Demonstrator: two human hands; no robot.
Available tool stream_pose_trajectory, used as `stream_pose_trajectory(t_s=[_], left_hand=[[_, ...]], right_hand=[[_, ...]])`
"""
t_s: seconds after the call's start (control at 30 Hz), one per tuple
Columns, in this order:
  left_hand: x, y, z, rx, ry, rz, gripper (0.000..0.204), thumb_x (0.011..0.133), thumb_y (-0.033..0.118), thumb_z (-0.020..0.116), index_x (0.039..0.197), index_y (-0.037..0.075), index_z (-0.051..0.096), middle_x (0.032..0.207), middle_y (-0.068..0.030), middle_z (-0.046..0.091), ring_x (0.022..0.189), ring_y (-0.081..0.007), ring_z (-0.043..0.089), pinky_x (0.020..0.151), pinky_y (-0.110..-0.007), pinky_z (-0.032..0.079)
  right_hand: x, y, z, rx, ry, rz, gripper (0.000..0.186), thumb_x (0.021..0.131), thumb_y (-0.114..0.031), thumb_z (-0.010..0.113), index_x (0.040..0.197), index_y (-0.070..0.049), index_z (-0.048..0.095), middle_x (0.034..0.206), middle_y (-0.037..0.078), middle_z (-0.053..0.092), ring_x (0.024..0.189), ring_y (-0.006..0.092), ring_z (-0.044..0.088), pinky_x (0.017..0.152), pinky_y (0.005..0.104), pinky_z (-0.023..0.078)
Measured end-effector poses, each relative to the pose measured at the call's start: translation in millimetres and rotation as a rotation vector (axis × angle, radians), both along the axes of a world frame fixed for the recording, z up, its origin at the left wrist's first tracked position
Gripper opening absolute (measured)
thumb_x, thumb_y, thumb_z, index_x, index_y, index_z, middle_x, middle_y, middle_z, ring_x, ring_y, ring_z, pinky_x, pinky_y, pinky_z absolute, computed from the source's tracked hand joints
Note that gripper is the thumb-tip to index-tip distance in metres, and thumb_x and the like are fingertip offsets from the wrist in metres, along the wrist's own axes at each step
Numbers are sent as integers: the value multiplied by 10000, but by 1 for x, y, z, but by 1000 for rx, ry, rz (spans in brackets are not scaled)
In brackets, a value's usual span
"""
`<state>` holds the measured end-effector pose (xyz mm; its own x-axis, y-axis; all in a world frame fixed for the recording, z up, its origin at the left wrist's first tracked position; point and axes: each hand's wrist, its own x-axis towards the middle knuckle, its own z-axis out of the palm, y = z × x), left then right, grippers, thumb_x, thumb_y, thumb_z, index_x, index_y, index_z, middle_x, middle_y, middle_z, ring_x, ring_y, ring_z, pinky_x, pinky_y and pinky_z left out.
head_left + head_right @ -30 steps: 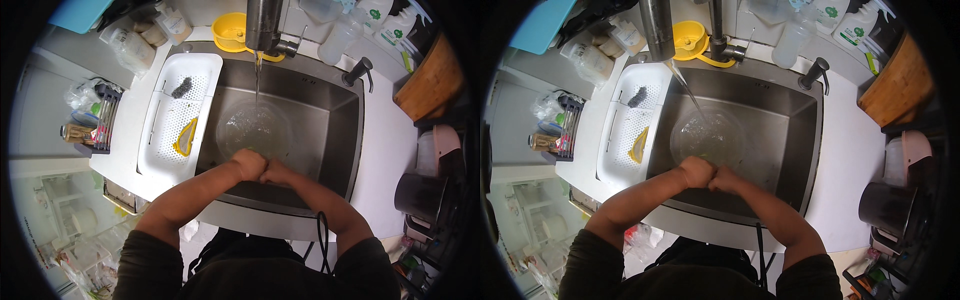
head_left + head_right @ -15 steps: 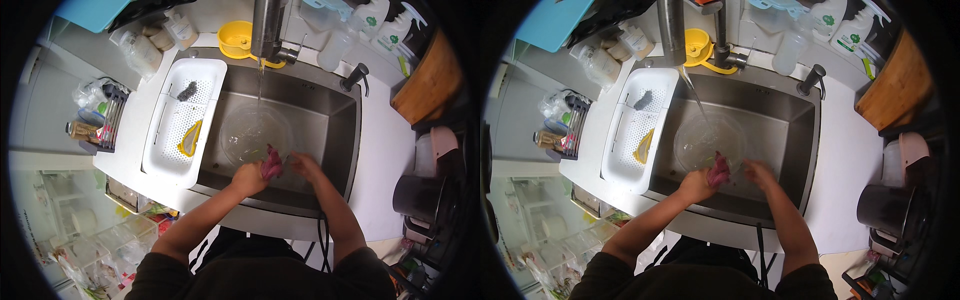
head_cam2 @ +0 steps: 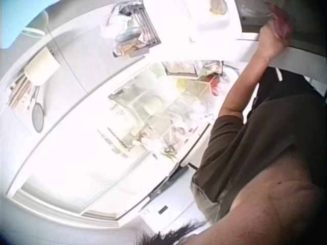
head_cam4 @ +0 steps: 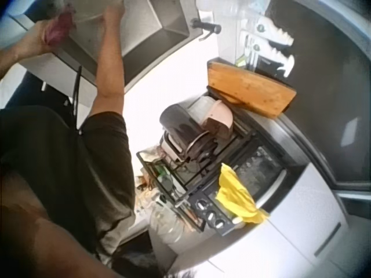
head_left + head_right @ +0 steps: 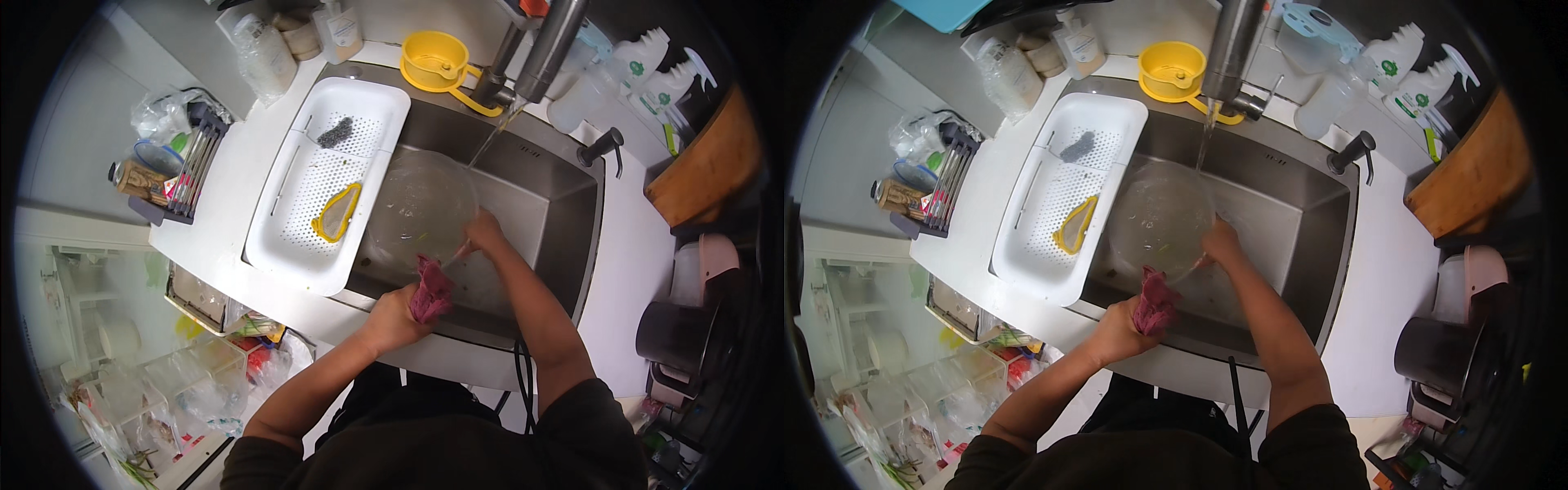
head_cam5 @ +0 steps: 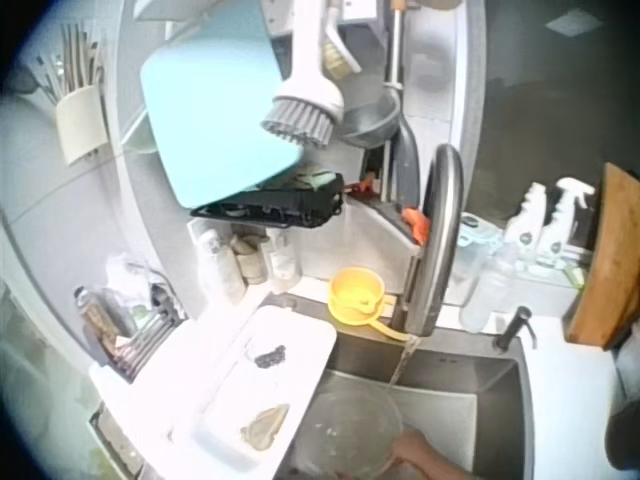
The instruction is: The person wipes a kitchen countertop and stovetop with a pink cloth, rinses the cloth in the sink, and then wipes a dining table. The person moves items on the table to reach the surface and continues wiping around them.
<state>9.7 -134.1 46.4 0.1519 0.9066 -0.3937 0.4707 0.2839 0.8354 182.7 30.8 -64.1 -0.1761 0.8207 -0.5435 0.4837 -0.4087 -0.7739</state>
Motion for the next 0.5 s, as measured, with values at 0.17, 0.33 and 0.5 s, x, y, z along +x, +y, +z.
stream_pose_trajectory(t_s=[0.17,0.33,0.5], left_hand=[[-11,-7,4,56,5,8,336,636,220,690,872,43,530,832,-186,608,820,-378,571,725,-410,468],[-17,-14,1,46,-10,41,338,640,230,690,878,47,535,831,-184,609,817,-375,574,719,-412,471],[-10,-16,-5,12,9,-5,350,636,230,690,891,45,539,837,-178,611,816,-369,579,723,-407,471]], right_hand=[[-27,1,43,57,-97,25,617,723,-33,471,1320,-92,327,920,241,584,671,368,630,502,406,536],[6,-12,64,189,-333,-80,670,774,-88,469,1380,-160,195,927,297,572,713,391,608,590,411,511],[72,-32,82,753,-717,34,737,738,3,475,1387,-204,193,1148,324,456,765,401,585,595,394,486]])
